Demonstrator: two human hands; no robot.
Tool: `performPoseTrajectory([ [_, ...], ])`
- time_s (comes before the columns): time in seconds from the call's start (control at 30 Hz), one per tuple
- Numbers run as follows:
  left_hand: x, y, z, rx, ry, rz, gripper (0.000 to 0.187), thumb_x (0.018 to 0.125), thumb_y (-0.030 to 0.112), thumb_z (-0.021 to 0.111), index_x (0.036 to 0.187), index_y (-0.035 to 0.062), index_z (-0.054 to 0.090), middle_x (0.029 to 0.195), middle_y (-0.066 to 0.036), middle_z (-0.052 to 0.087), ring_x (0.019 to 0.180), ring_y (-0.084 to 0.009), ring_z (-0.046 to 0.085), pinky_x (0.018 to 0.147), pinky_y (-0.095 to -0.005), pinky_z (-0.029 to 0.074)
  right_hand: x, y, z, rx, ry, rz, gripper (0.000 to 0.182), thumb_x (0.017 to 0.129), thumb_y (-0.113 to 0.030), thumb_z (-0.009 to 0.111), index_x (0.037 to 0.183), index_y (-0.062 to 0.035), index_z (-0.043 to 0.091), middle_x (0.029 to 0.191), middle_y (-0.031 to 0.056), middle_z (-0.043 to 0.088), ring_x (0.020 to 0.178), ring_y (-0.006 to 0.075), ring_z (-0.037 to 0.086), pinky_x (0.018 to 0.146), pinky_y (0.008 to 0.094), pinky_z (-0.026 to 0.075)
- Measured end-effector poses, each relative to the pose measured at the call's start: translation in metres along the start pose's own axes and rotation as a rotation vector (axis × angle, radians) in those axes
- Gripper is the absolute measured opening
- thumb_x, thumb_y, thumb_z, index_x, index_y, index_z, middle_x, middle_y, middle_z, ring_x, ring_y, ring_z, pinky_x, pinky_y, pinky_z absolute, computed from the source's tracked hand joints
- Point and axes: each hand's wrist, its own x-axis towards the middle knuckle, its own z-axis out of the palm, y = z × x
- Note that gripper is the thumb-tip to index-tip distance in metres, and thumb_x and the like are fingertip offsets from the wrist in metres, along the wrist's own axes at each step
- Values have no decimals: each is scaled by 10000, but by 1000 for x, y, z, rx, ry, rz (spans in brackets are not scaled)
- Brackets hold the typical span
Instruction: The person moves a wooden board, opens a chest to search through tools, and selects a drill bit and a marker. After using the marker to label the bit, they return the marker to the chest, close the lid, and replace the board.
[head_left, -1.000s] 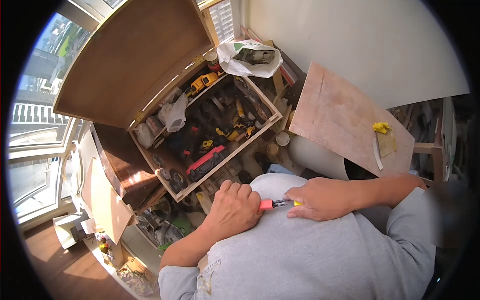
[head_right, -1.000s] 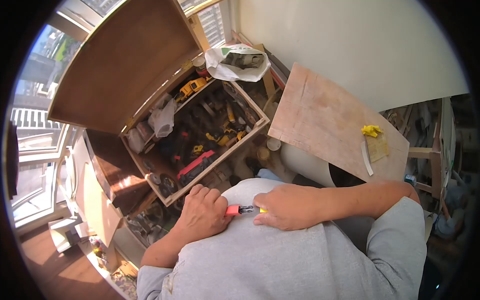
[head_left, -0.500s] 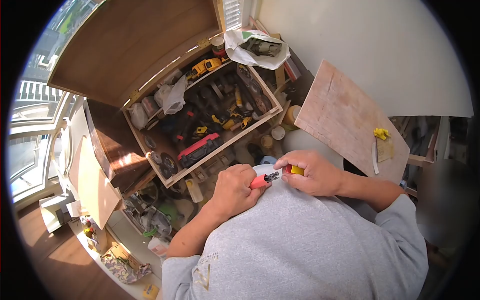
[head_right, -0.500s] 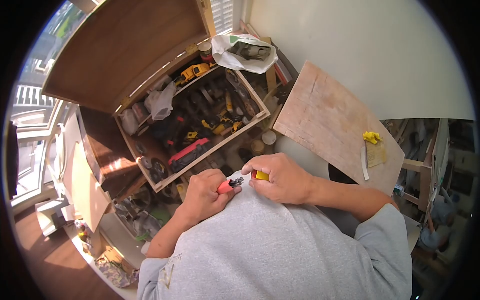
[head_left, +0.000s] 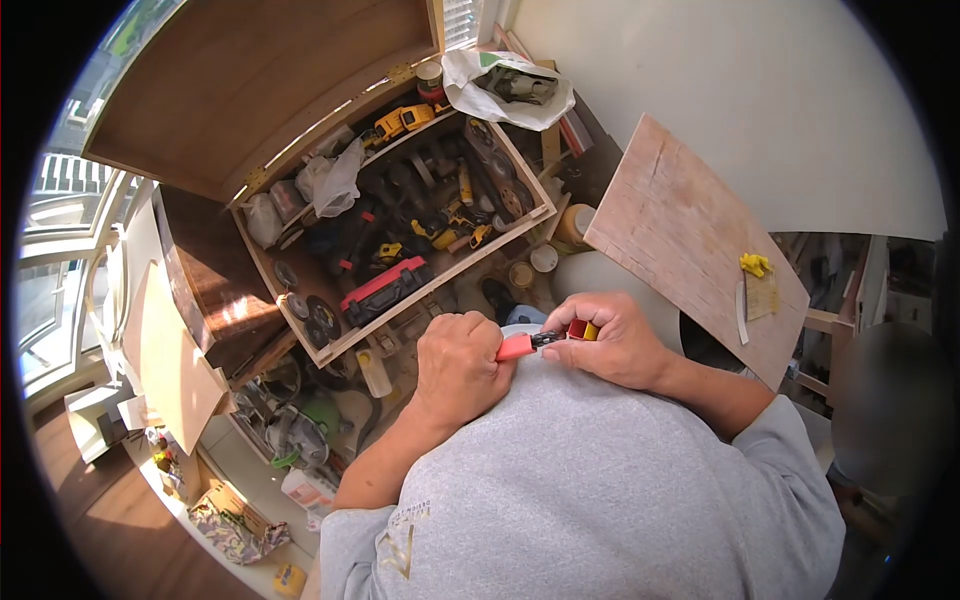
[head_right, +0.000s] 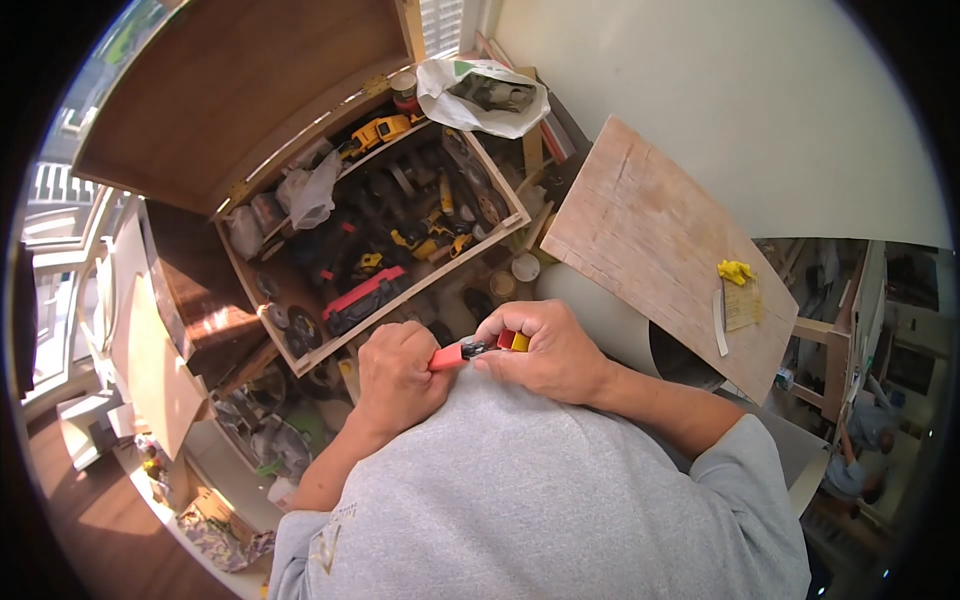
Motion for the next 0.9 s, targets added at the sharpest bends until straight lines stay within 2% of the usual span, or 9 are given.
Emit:
performPoseTrajectory([
  [0.43,-3,-3,11,-145,-132,-113,207,696,122,764,671,48,573,660,-103,595,630,-306,604,599,-394,459,5,18,11,140,70,-50,137,851,-117,764,939,-30,706,777,-19,636,702,36,539,623,214,438],
  [0.63,-2,-2,13,-141,-125,-128,254,764,169,767,635,46,586,659,-99,608,580,-296,588,575,-398,456,8,11,16,243,173,-16,134,896,-137,741,908,-15,688,772,-6,659,695,40,561,636,209,456],
  [0.73,0,0,9,-131,-153,-186,297,794,197,771,623,34,590,660,-105,610,566,-297,582,558,-403,454,10,14,10,291,246,30,170,918,-176,733,894,-17,677,759,-4,657,663,34,547,600,197,447],
  [0.83,-1,-1,10,-170,-159,-219,315,793,207,778,620,25,588,655,-112,606,565,-299,582,547,-405,452,11,16,4,378,225,32,154,949,-163,696,903,-20,665,742,30,650,585,36,515,514,189,415],
  [0.9,-1,-2,11,-180,-163,-236,315,791,208,781,621,25,589,652,-114,604,561,-298,581,543,-404,452,13,18,2,384,228,17,156,946,-159,699,898,-15,664,728,37,649,567,40,517,501,190,412],
])
